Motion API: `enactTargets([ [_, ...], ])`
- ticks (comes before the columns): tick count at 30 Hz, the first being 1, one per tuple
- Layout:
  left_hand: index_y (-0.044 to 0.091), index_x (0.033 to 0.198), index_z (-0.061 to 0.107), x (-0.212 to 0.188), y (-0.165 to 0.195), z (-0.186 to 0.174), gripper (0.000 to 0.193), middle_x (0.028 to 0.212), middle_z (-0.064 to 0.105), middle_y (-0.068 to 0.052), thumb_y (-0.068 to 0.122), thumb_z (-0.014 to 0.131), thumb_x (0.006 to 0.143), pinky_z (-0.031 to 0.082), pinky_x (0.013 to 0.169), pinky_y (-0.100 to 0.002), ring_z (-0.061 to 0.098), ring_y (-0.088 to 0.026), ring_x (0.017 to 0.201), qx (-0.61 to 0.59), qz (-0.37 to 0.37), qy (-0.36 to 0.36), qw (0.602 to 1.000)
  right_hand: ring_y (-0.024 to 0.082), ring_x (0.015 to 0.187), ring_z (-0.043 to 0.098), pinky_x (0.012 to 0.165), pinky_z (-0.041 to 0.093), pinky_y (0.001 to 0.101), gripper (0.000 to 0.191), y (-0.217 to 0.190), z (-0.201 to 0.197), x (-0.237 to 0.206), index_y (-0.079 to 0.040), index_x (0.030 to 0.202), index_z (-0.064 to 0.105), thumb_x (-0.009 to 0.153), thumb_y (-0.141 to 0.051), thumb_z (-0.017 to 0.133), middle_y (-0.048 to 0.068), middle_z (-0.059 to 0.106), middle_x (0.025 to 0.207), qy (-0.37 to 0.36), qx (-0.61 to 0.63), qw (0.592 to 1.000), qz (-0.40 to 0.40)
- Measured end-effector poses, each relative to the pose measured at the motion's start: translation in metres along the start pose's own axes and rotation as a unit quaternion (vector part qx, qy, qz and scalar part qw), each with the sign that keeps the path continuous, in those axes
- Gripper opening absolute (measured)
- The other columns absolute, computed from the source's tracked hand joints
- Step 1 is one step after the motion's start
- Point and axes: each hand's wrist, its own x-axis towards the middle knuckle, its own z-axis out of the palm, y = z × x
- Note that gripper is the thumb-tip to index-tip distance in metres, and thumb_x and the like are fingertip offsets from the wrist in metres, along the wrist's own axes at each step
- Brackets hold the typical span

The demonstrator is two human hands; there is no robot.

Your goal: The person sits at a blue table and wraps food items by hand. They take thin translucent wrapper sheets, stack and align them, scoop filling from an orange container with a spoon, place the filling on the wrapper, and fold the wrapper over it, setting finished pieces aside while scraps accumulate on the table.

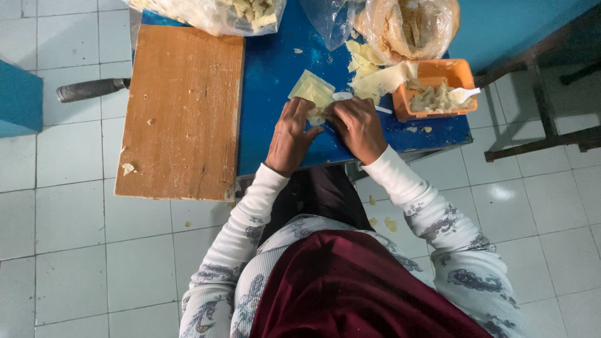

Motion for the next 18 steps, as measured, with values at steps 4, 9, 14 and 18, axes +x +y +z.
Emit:
enactTargets([
  [4,-0.003,0.111,0.061,-0.001,-0.003,0.004,0.037,0.111,0.059,-0.019,0.001,0.078,0.078,0.049,0.090,-0.045,0.057,-0.040,0.105,0.020,0.012,0.007,1.000,0.031,0.098,0.065,0.084,0.044,0.0446,0.011,0.008,0.006,0.005,-0.005,0.104,0.064,0.096,-0.009,0.071,0.009,0.071,0.102,0.006,0.015,1.000,0.011],
  [9,0.001,0.098,0.066,0.011,-0.013,0.015,0.007,0.102,0.060,-0.016,0.003,0.066,0.092,0.049,0.087,-0.045,0.058,-0.037,0.099,0.067,0.008,0.044,0.997,0.035,0.094,0.062,0.082,0.043,0.0463,0.010,0.011,0.011,0.018,-0.004,0.102,0.062,0.097,-0.008,0.069,0.011,0.068,0.096,-0.014,0.049,0.997,0.065],
  [14,0.000,0.091,0.064,0.021,-0.018,0.020,0.004,0.094,0.062,-0.014,0.003,0.062,0.090,0.048,0.084,-0.045,0.058,-0.035,0.093,0.096,-0.016,0.053,0.994,0.037,0.095,0.057,0.086,0.045,0.0474,0.007,0.005,0.016,0.025,-0.003,0.100,0.062,0.099,-0.008,0.068,0.015,0.061,0.096,0.013,0.024,0.999,0.040],
  [18,-0.001,0.096,0.064,0.020,-0.017,0.019,0.007,0.100,0.061,-0.015,0.000,0.057,0.094,0.049,0.082,-0.044,0.058,-0.036,0.095,0.070,-0.014,0.030,0.997,0.035,0.098,0.058,0.089,0.047,0.0461,0.012,0.001,0.011,0.020,-0.003,0.105,0.067,0.093,-0.001,0.065,0.012,0.064,0.101,0.007,0.053,0.998,0.014],
])
